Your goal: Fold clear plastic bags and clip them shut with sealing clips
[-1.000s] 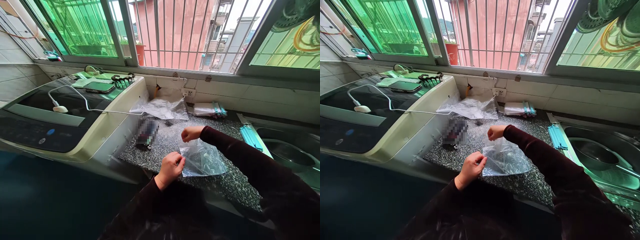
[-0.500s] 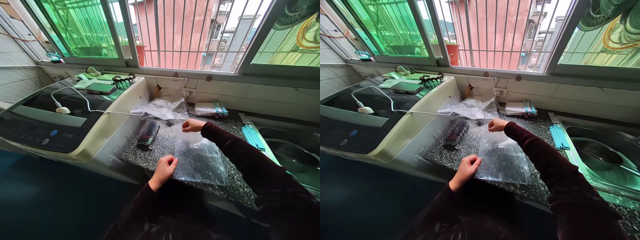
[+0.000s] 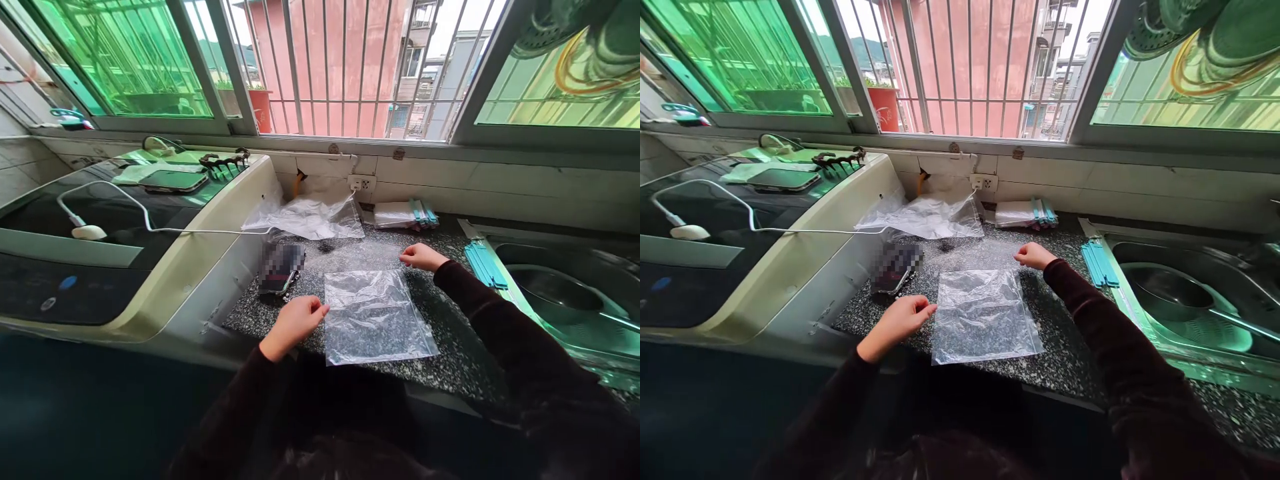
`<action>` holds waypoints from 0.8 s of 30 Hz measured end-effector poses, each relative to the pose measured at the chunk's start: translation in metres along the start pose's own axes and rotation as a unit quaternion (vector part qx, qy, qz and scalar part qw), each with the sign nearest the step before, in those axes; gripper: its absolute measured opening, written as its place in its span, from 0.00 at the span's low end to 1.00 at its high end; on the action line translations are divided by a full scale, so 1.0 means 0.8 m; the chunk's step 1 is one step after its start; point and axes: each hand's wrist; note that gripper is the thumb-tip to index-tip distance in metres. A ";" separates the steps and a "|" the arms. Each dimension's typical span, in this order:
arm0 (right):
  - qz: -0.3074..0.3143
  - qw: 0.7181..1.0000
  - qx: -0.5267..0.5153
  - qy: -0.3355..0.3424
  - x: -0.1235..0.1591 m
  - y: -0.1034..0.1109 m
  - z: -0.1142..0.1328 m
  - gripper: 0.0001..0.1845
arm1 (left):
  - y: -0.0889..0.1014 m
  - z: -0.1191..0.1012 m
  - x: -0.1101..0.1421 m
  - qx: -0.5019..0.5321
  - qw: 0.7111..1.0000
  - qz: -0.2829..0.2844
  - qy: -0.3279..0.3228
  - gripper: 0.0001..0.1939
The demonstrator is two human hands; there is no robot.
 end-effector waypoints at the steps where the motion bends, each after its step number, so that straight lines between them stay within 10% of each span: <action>1: 0.005 1.000 -0.010 -0.016 0.004 -0.004 -0.005 0.12 | 0.003 -0.003 -0.013 -0.011 0.999 -0.022 -0.027 0.15; 7: 0.002 0.995 -0.058 -0.075 0.012 -0.031 -0.016 0.16 | -0.015 -0.010 -0.091 -0.131 0.982 -0.096 -0.092 0.08; 14: 0.001 0.995 -0.079 -0.065 0.011 -0.045 -0.022 0.17 | -0.049 -0.019 -0.101 -0.174 0.979 -0.037 -0.098 0.11; 24: 0.014 0.994 -0.085 0.071 0.014 -0.038 0.007 0.06 | -0.034 -0.048 -0.088 -0.081 0.986 0.137 -0.056 0.12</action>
Point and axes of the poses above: each hand's wrist, its own x-axis away from the middle knuckle, its own y-axis out of the back of the hand, z = x × y, and after that the axes turned 2 degrees about x, right-handed
